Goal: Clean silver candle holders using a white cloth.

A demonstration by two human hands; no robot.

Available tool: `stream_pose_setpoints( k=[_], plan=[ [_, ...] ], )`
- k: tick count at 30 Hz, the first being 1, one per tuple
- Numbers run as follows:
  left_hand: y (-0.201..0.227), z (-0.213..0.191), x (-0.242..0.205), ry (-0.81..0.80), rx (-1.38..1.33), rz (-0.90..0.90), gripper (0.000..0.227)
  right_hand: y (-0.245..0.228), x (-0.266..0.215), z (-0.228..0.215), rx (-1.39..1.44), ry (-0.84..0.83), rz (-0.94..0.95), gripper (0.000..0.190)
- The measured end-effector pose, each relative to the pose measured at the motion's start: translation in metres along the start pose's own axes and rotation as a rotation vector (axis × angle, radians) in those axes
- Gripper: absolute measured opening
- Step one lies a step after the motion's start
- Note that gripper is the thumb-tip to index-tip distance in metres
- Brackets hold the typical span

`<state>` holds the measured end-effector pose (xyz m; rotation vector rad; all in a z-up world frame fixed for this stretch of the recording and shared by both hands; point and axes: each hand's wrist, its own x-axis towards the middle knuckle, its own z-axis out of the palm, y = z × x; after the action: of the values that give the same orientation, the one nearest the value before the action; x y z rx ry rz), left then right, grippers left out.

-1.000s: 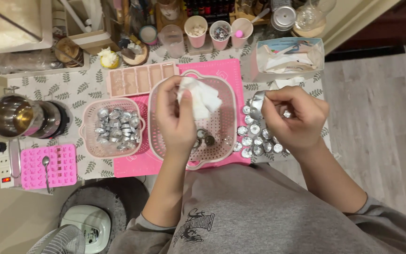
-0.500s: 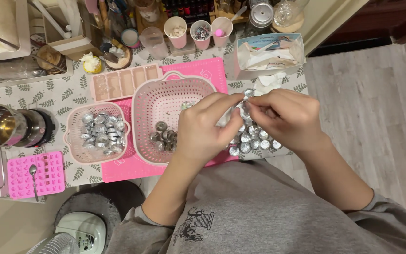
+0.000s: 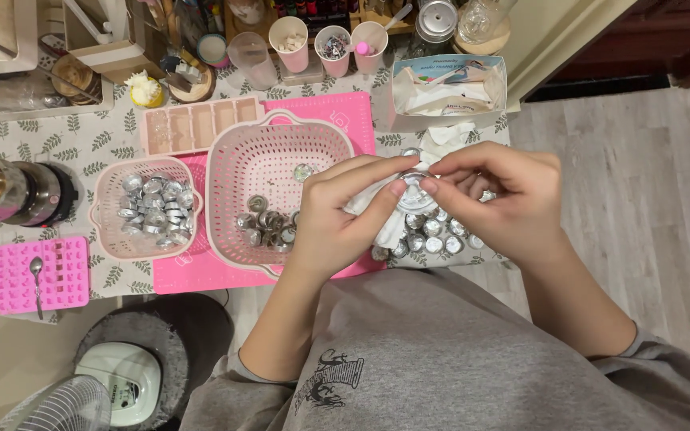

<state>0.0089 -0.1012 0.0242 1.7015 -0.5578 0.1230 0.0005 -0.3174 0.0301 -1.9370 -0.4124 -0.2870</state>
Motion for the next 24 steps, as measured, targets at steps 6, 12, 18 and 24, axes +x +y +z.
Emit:
stream_pose_setpoints(
  k=[6,12,18,24],
  plan=[
    [-0.006,0.01,-0.005,0.031,-0.051,-0.03,0.024,0.027,-0.005,-0.009,0.496,-0.12,0.323,0.015],
    [-0.046,0.029,-0.007,0.085,-0.177,-0.296,0.033,0.073,0.0,-0.008,0.291,-0.153,0.371,0.011],
    [-0.163,0.02,-0.033,0.324,-0.34,-0.487,0.029,0.188,-0.02,-0.001,0.305,-0.06,0.659,0.016],
    [-0.233,0.002,-0.067,0.558,-0.686,-0.591,0.037,0.304,-0.075,0.01,-0.08,-0.079,0.756,0.026]
  ],
)
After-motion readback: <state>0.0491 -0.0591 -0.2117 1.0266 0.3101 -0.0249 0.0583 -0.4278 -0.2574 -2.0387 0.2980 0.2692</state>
